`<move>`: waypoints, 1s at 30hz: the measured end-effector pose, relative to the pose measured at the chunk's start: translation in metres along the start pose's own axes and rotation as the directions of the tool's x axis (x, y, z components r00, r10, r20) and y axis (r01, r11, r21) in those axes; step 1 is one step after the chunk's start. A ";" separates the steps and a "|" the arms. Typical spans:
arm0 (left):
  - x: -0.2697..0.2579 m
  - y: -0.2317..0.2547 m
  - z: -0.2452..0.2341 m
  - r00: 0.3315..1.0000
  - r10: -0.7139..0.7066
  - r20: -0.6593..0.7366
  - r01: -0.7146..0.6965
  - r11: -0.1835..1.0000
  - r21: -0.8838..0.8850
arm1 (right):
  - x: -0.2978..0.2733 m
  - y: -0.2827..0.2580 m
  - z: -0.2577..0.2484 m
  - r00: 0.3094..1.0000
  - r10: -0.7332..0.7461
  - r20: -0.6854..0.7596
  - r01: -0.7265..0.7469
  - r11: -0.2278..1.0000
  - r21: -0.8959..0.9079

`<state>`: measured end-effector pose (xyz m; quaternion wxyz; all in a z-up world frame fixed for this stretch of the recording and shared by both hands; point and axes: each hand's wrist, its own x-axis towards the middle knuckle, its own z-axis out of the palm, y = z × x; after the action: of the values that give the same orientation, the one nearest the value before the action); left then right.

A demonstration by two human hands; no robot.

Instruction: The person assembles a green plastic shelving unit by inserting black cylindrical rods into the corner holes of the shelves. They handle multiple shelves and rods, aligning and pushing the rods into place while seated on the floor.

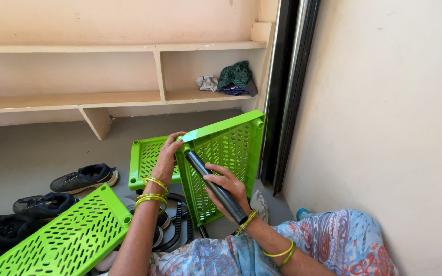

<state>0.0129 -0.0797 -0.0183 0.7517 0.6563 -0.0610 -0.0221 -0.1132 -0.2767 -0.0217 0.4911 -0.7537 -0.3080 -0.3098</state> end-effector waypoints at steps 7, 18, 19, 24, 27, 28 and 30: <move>-0.001 0.000 0.001 0.999 -0.008 0.034 0.010 0.997 -0.075 | 0.004 0.006 0.002 1.000 -0.013 -0.013 0.012 0.999 -0.042; -0.007 -0.003 0.000 1.000 0.013 0.021 -0.015 0.994 0.104 | 0.006 0.012 0.014 0.994 -0.113 -0.012 0.111 0.991 -0.068; -0.008 -0.004 0.000 1.000 0.017 0.020 -0.019 0.993 0.118 | 0.006 0.013 0.014 0.994 -0.112 -0.012 0.111 0.991 -0.070; -0.009 -0.007 0.000 0.996 0.080 0.031 -0.083 0.991 0.101 | 0.008 0.008 0.010 0.988 -0.147 0.055 0.151 0.985 -0.085; -0.008 -0.010 0.000 0.997 0.071 -0.010 -0.068 0.983 0.172 | 0.011 0.006 0.006 0.985 -0.141 0.095 0.151 0.983 -0.104; -0.008 -0.011 0.001 0.998 0.068 -0.020 -0.063 0.980 0.188 | 0.012 0.006 0.005 0.984 -0.144 0.100 0.155 0.982 -0.107; -0.008 -0.013 0.002 0.988 0.154 0.003 -0.152 0.973 0.171 | 0.012 0.007 0.004 0.978 -0.182 0.101 0.195 0.971 -0.139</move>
<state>0.0058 -0.0826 -0.0317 0.6923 0.7119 -0.1091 0.0444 -0.0998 -0.2731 -0.0175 0.3880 -0.7682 -0.3758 -0.3437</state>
